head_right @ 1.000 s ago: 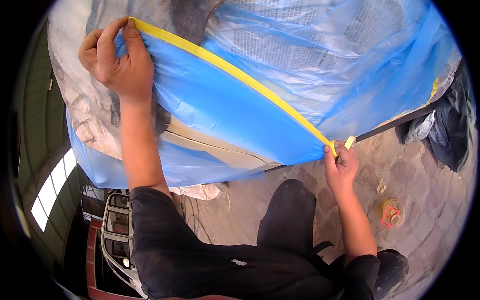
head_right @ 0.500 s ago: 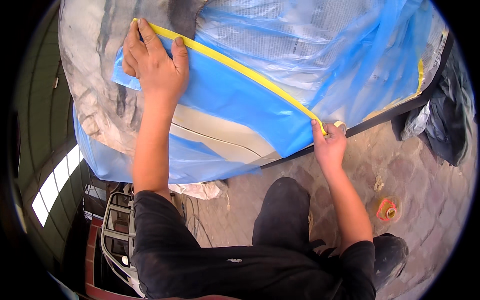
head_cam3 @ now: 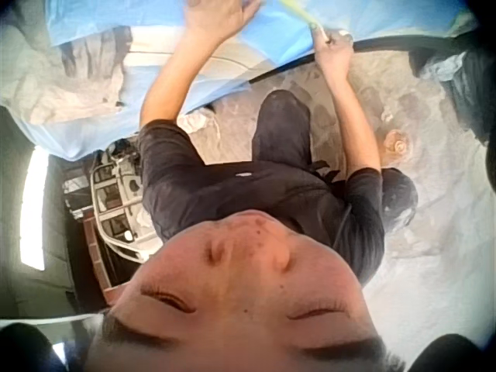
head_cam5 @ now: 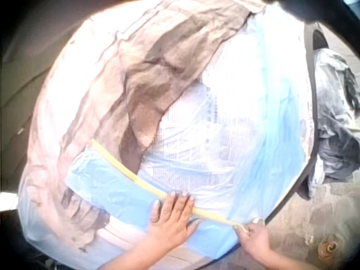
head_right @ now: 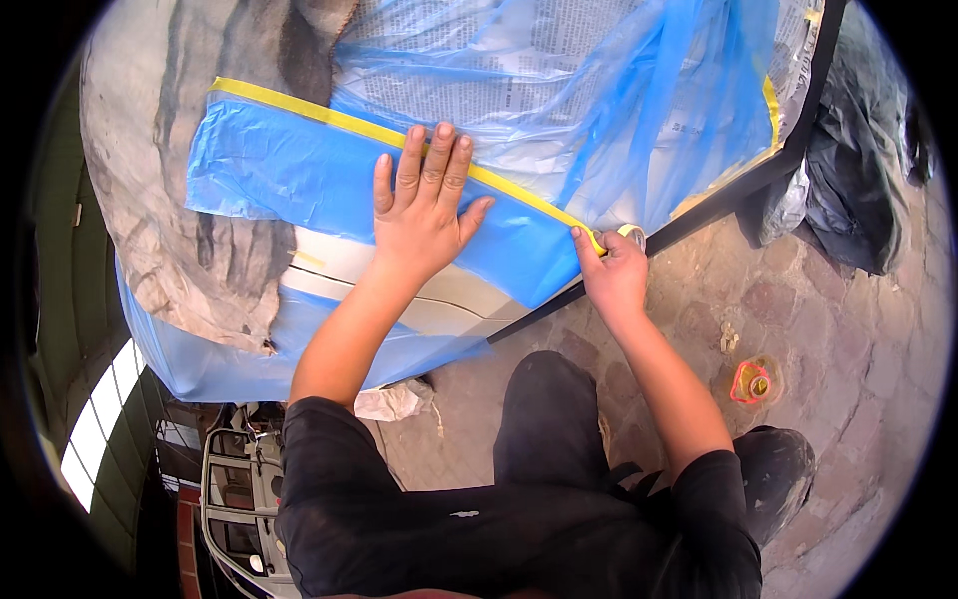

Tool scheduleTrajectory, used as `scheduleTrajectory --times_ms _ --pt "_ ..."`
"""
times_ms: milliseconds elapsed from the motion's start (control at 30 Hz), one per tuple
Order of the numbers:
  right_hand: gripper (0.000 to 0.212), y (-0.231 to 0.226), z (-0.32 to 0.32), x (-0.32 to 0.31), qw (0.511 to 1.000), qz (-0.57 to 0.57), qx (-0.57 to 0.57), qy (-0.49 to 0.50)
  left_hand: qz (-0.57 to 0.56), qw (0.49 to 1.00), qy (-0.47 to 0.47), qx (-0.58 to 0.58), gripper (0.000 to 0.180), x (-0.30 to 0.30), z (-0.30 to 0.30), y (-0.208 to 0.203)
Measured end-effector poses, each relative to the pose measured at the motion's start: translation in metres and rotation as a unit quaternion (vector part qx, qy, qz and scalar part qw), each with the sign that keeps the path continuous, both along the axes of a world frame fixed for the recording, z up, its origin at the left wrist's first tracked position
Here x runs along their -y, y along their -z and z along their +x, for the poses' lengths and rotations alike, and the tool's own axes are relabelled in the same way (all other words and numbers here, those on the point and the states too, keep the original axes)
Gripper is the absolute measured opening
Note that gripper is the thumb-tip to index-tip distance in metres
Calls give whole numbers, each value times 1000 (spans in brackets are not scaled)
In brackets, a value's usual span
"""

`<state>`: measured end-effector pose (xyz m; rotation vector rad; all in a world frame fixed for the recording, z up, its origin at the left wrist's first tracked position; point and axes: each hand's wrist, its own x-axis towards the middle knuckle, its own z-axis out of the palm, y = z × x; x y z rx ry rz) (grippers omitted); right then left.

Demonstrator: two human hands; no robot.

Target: The person secures a blue plastic sheet and a beige tarp over a car using masking tape. They walk around the vehicle, smoothing the plastic and applying strips of tape to hold the cover in place.

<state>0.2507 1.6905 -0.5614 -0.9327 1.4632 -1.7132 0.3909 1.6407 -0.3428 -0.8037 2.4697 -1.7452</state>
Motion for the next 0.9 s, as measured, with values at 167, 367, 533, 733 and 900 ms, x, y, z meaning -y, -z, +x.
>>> scheduleTrajectory --times_ms 167,367,533,733,900 --pt "35 17 0 -1 995 -63 -78 11 -6 998 -3 54 70 3 3 34" --pt "23 46 1 -13 993 -89 -76 20 -19 999 -12 39 72 4 -2 36" --pt "24 80 1 -6 988 -97 -83 85 -17 999 0 31 71 6 1 39" --pt "39 111 1 -2 999 20 14 26 -7 999 -2 31 70 8 -2 37" --pt "47 116 -2 2 990 98 98 -15 6 1000 -6 28 70 5 -1 36"
